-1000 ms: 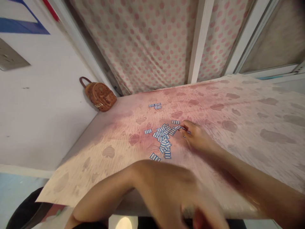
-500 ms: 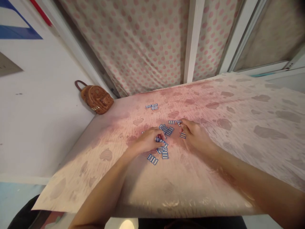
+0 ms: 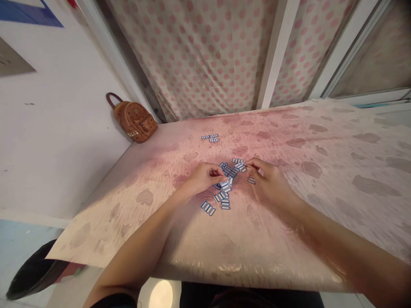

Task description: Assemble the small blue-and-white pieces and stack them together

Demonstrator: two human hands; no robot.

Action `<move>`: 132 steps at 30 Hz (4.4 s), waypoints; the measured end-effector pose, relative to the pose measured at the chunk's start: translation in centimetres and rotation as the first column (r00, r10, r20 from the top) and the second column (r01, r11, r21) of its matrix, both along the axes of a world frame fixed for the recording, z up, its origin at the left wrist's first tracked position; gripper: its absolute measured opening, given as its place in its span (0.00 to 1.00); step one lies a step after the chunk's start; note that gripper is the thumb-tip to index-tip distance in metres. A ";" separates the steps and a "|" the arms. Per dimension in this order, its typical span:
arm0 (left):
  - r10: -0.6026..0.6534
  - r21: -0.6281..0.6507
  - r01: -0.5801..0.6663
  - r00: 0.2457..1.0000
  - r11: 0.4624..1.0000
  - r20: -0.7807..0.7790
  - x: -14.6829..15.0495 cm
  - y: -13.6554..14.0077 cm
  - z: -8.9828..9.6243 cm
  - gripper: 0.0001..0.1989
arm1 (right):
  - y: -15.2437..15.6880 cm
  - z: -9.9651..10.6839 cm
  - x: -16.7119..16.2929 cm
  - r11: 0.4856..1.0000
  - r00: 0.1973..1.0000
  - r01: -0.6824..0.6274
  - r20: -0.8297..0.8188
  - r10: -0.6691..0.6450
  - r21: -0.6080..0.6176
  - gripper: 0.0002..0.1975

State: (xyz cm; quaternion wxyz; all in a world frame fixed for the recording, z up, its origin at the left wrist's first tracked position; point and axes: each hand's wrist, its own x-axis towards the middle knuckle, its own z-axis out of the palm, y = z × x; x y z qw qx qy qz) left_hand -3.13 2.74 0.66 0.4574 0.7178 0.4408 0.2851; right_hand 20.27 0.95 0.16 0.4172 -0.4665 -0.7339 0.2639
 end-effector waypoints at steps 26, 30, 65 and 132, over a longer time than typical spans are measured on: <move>0.255 -0.131 -0.231 0.942 0.964 0.218 1.6 -0.7 0.4 0.07 | -0.4 0.4 -0.5 0.999 0.994 -0.021 0.108 0.024 -0.033 0.07; 0.302 -0.119 -0.280 0.916 0.953 0.264 1.9 -0.9 0.5 0.08 | -0.1 -0.3 -0.4 0.994 0.998 -0.038 -0.052 0.033 -0.098 0.08; 0.411 -0.421 -0.215 0.791 0.881 0.454 4.2 -2.9 0.2 0.10 | -0.5 -0.1 -1.1 0.991 0.976 -0.093 -0.203 0.073 -0.091 0.10; 0.283 -0.160 -0.240 0.884 0.958 0.371 3.7 -2.8 0.3 0.12 | -0.7 -0.1 -0.8 0.974 0.979 -0.133 -0.179 0.100 -0.183 0.10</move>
